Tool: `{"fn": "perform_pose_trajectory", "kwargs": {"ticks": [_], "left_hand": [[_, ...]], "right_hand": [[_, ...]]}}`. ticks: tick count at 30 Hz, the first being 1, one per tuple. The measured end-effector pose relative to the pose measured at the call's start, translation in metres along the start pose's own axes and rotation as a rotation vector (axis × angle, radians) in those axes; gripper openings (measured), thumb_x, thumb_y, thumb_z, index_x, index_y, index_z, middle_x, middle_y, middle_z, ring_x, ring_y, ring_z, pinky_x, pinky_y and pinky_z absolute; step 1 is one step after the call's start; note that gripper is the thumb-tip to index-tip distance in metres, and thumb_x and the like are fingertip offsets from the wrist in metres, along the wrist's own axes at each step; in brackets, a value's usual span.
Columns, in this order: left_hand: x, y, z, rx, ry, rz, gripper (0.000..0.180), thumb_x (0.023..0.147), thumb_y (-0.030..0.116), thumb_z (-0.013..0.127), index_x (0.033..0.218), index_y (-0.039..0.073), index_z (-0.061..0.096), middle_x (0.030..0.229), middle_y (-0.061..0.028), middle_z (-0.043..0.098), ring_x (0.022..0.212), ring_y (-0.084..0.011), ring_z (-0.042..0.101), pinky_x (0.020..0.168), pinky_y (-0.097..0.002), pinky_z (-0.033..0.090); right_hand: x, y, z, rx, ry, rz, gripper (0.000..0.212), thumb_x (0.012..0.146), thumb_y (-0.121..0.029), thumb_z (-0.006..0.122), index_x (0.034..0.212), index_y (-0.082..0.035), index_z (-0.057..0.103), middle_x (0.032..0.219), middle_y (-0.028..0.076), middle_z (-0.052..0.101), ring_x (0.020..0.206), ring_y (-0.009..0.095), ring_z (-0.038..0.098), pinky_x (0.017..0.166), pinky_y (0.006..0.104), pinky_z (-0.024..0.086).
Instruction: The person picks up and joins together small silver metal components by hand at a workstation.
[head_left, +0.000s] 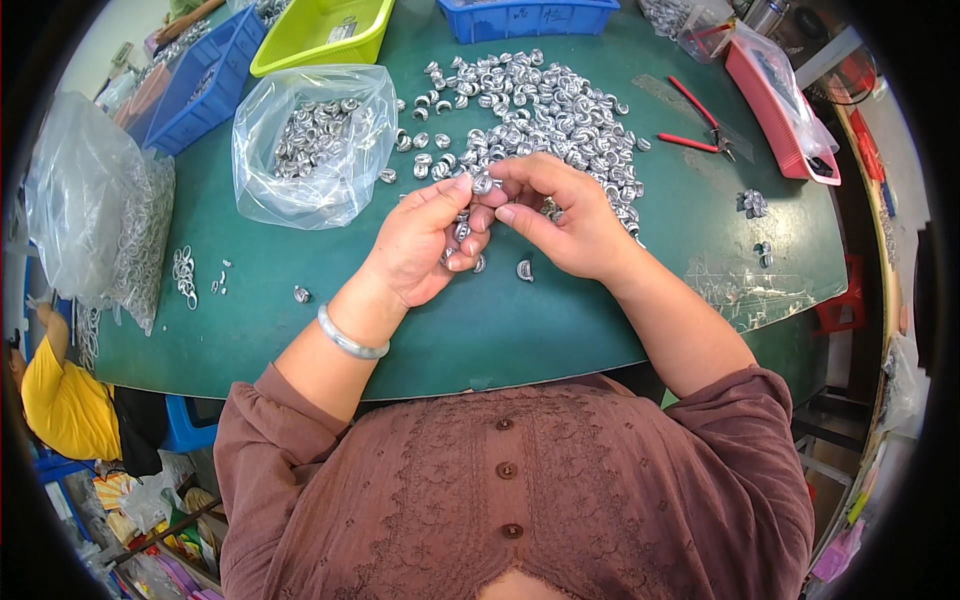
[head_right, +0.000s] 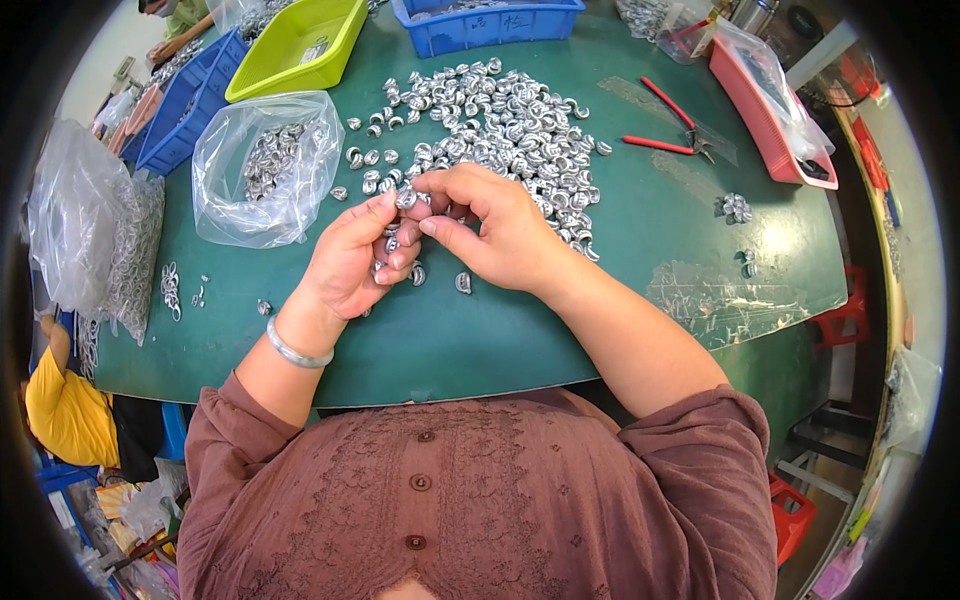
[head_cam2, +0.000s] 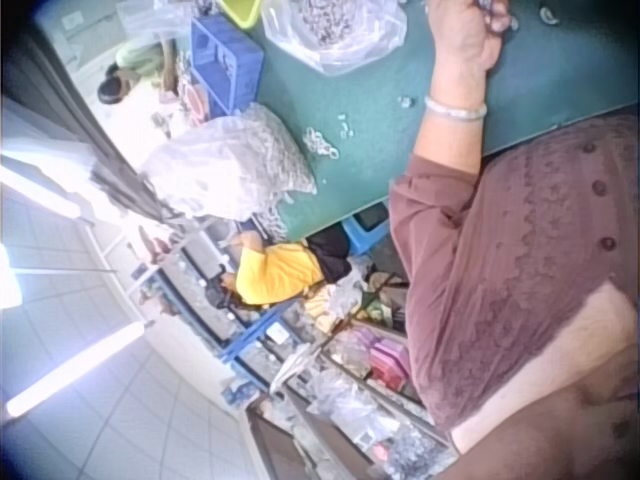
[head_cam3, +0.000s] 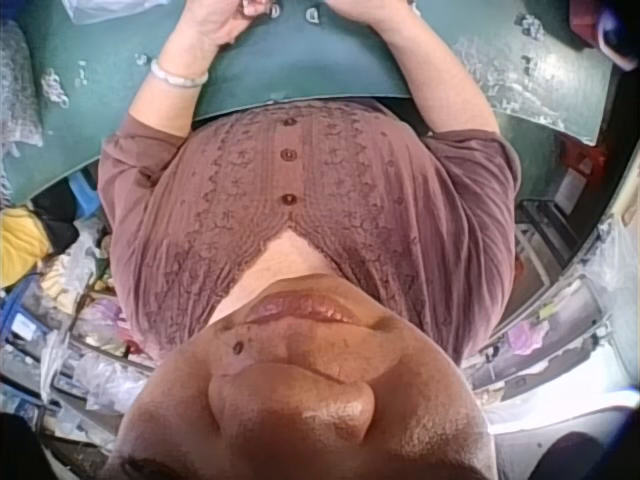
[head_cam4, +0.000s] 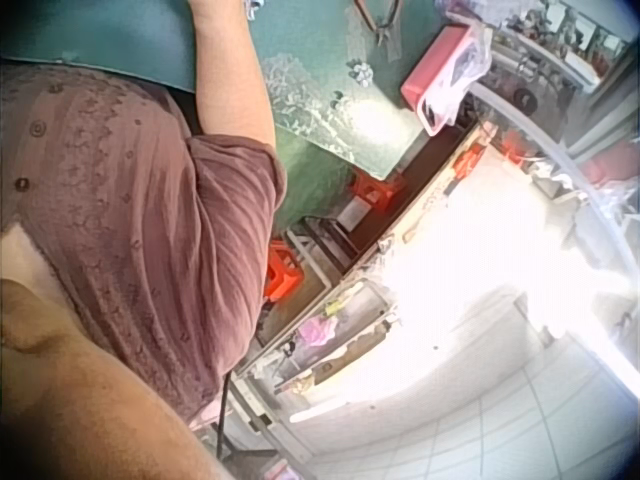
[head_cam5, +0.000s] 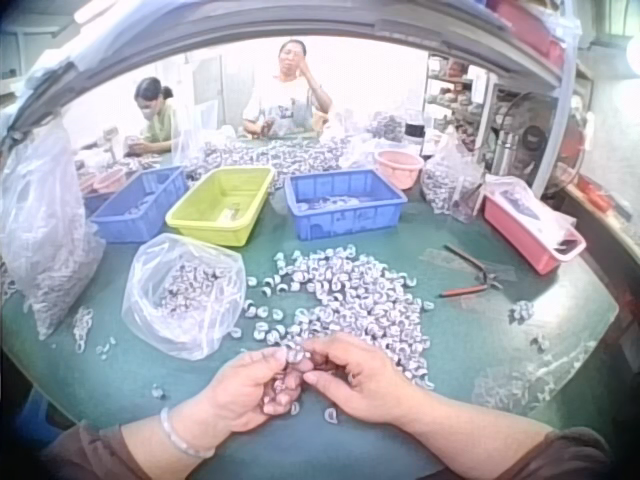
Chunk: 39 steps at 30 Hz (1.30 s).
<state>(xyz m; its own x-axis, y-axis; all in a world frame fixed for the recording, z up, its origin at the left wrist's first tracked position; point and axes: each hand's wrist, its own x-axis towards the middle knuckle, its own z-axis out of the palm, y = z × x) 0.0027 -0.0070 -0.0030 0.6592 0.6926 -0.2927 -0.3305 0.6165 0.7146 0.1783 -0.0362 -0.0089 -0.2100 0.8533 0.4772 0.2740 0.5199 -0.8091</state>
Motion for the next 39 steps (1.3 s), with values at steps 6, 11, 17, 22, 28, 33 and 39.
{"fn": "perform_pose_trajectory", "kwargs": {"ticks": [6, 11, 17, 22, 28, 33, 39], "left_hand": [[0.000, -0.001, -0.001, -0.029, -0.023, -0.001, 0.027, 0.091, 0.023, 0.039, 0.091, 0.001, 0.053, 0.068, -0.0023, 0.047, 0.052, -0.0084, 0.041, 0.038, -0.0169, 0.031], [0.002, -0.002, -0.002, -0.020, -0.053, 0.038, 0.023, 0.091, 0.021, 0.041, 0.094, 0.002, 0.052, 0.070, -0.0012, 0.047, 0.053, -0.0073, 0.041, 0.040, -0.0157, 0.031], [0.003, -0.006, -0.003, 0.078, -0.075, 0.169, 0.022, 0.090, 0.019, 0.043, 0.103, 0.002, 0.050, 0.074, 0.0002, 0.047, 0.056, -0.0054, 0.040, 0.042, -0.0143, 0.031], [0.003, -0.007, -0.005, 0.143, -0.088, 0.226, 0.018, 0.089, 0.016, 0.046, 0.104, 0.006, 0.051, 0.076, 0.0007, 0.049, 0.058, -0.0058, 0.043, 0.044, -0.0158, 0.034], [0.005, -0.006, -0.007, 0.153, -0.089, 0.253, 0.018, 0.089, 0.016, 0.046, 0.104, 0.007, 0.051, 0.077, 0.0003, 0.049, 0.058, -0.0058, 0.043, 0.044, -0.0160, 0.034], [0.006, 0.003, -0.010, -0.049, -0.130, 0.203, 0.018, 0.087, 0.013, 0.045, 0.102, 0.004, 0.051, 0.081, -0.0043, 0.053, 0.059, -0.0093, 0.046, 0.043, -0.0175, 0.036], [0.004, 0.005, -0.013, -0.164, -0.124, 0.164, 0.019, 0.083, 0.014, 0.047, 0.099, 0.003, 0.051, 0.087, -0.0082, 0.055, 0.065, -0.0134, 0.051, 0.045, -0.0191, 0.037]], "right_hand": [[0.000, 0.000, -0.001, -0.012, -0.011, -0.012, 0.028, 0.073, -0.002, 0.061, 0.100, -0.002, 0.056, 0.079, 0.006, 0.055, 0.068, 0.014, 0.054, 0.057, 0.0243, 0.045], [0.002, -0.007, -0.002, -0.002, -0.024, -0.017, 0.028, 0.073, 0.000, 0.060, 0.102, -0.002, 0.056, 0.082, 0.006, 0.056, 0.071, 0.015, 0.056, 0.060, 0.0248, 0.047], [0.004, -0.010, -0.004, -0.031, -0.023, -0.069, 0.030, 0.073, 0.003, 0.058, 0.102, -0.003, 0.057, 0.083, 0.007, 0.057, 0.074, 0.017, 0.056, 0.063, 0.0258, 0.047], [0.004, -0.007, -0.006, -0.068, -0.025, -0.104, 0.030, 0.074, 0.006, 0.054, 0.102, -0.003, 0.058, 0.084, 0.007, 0.055, 0.075, 0.014, 0.053, 0.064, 0.0235, 0.042], [0.005, -0.003, -0.006, -0.116, 0.004, -0.176, 0.034, 0.071, 0.007, 0.055, 0.102, -0.006, 0.059, 0.079, 0.007, 0.055, 0.070, 0.018, 0.054, 0.061, 0.0254, 0.044], [0.003, -0.006, -0.009, -0.065, -0.056, -0.093, 0.021, 0.071, 0.005, 0.056, 0.090, -0.003, 0.059, 0.079, 0.007, 0.055, 0.069, 0.018, 0.055, 0.059, 0.0259, 0.044], [0.005, -0.019, -0.030, -0.439, -0.599, -0.136, 0.013, 0.060, -0.014, 0.062, 0.073, -0.011, 0.060, 0.075, 0.001, 0.052, 0.083, 0.020, 0.046, 0.077, 0.0340, 0.030]]}}
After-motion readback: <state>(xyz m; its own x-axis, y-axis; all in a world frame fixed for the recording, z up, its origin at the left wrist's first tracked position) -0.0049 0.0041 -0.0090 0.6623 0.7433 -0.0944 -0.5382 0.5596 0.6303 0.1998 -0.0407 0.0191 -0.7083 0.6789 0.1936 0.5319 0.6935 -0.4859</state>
